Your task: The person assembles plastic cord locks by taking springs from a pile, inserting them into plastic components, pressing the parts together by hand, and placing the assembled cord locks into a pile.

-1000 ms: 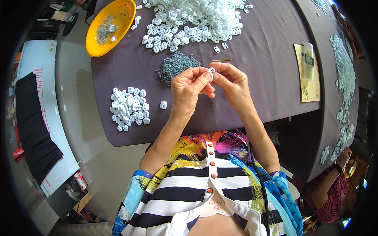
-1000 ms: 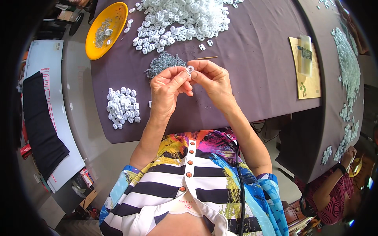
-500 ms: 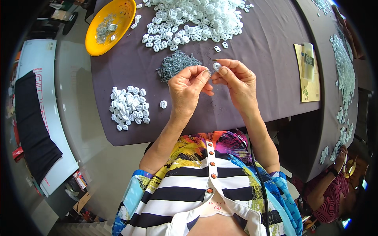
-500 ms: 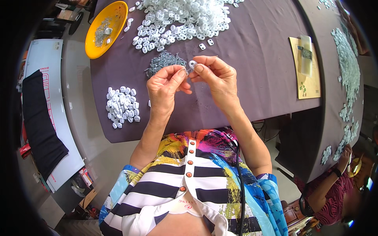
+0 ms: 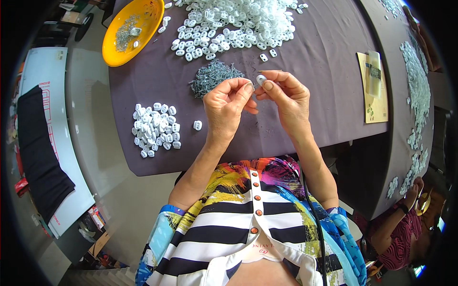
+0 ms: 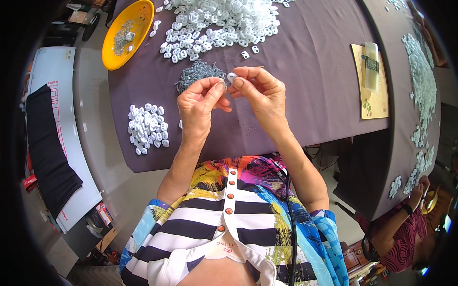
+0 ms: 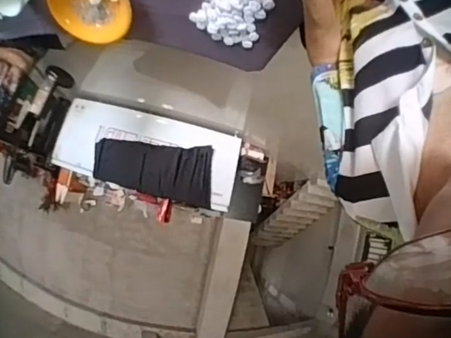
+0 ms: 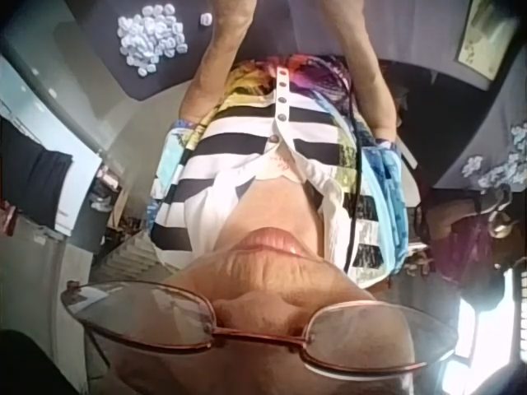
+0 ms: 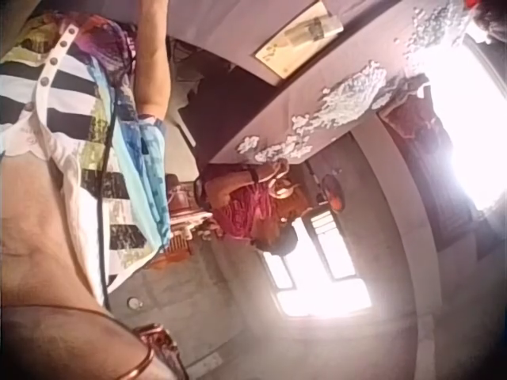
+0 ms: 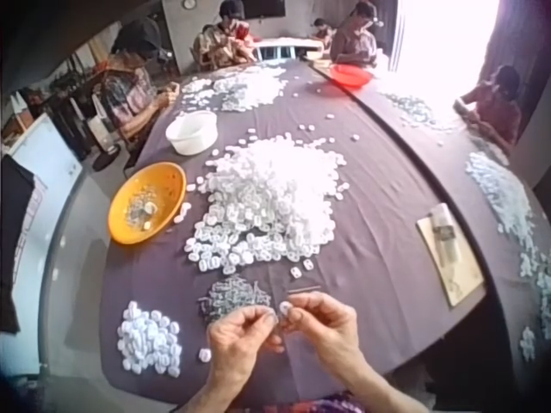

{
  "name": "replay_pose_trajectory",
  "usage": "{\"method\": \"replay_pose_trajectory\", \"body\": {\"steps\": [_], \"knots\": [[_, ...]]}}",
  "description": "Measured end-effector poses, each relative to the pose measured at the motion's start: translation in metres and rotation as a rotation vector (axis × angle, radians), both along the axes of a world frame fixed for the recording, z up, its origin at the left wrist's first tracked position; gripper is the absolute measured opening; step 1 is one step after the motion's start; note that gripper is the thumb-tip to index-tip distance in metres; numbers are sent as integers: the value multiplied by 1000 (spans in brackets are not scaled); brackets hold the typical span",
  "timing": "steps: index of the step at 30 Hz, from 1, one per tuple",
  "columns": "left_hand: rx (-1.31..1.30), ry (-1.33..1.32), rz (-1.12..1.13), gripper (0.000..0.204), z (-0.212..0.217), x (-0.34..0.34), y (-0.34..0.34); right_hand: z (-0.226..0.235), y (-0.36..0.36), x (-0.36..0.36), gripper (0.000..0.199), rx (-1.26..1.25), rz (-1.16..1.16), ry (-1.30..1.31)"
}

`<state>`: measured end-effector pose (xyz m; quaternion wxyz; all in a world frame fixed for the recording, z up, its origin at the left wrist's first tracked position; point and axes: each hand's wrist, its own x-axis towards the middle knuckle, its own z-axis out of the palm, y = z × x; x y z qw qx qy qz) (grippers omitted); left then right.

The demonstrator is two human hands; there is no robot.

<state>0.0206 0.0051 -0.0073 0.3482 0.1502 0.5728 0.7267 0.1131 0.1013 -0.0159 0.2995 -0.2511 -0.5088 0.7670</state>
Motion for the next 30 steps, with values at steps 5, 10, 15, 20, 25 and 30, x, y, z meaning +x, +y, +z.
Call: {"method": "replay_pose_trajectory", "body": {"steps": [5,10,15,20,25,30], "knots": [[0,21,12,11,0,0,0,1,-2,-2,16,8,-22,-17],[-25,44,13,11,1,1,0,0,-3,-2,16,2,-22,-16],[-44,79,18,11,0,2,-1,1,-4,-2,16,57,-25,-21],[-69,114,14,11,1,2,-1,-2,-4,-3,16,-2,-25,-8],[-66,113,18,11,2,2,-1,-2,-4,-3,16,-17,-18,-9],[-77,113,12,11,0,0,-1,-2,-5,-3,16,-22,-14,-15]]}}
